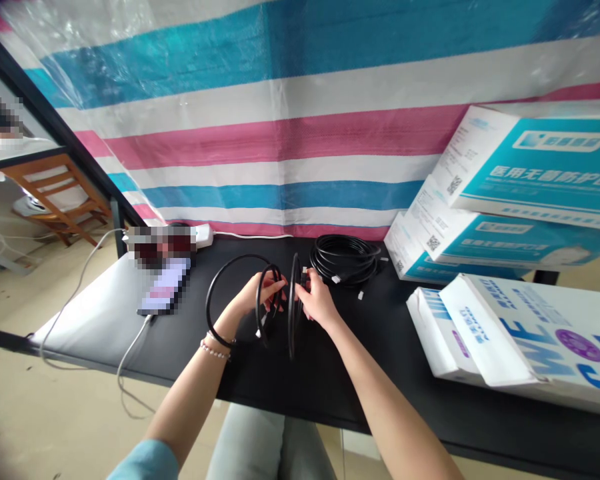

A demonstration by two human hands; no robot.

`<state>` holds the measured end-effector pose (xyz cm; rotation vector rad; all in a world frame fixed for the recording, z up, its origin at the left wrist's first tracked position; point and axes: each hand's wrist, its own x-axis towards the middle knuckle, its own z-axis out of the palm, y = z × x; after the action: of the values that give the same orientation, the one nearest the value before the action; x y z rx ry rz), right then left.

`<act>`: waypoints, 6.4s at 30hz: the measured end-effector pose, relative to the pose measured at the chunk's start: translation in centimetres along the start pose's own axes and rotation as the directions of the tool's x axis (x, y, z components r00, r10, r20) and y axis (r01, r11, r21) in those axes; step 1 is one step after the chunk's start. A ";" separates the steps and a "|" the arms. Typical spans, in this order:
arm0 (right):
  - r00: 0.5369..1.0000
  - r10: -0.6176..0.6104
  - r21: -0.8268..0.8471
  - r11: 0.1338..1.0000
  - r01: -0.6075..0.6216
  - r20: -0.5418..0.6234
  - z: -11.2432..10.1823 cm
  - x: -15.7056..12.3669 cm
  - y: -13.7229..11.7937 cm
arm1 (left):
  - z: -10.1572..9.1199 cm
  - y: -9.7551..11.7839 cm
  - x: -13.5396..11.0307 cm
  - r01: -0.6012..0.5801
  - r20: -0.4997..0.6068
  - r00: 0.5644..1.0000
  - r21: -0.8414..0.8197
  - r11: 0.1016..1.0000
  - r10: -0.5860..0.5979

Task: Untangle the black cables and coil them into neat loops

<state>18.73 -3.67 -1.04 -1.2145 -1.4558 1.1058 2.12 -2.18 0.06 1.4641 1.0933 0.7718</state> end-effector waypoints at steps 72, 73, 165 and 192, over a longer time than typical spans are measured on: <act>0.958 0.272 0.331 0.899 -0.286 0.089 -1.9 -0.2 -3.4 | -2.2 0.6 0.0 -0.203 -0.432 0.891 -0.104 0.974 0.140; 0.957 0.262 0.350 0.891 -0.288 0.122 -2.1 -0.3 -3.4 | -2.4 0.7 -0.1 -0.229 -0.457 0.878 -0.141 0.963 0.142; 0.925 0.334 0.373 0.847 -0.378 0.179 -0.4 -0.4 -2.0 | -0.5 2.3 -1.2 -0.141 0.040 0.987 -0.270 0.952 0.158; 0.967 0.206 0.086 0.972 -0.221 0.152 1.1 -0.9 -2.1 | 0.8 0.1 0.3 -0.267 -0.044 0.964 -0.150 0.952 0.263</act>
<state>17.41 -4.89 0.74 -1.2627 -1.3781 1.4220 2.96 -2.16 -0.02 1.4887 0.8419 1.0421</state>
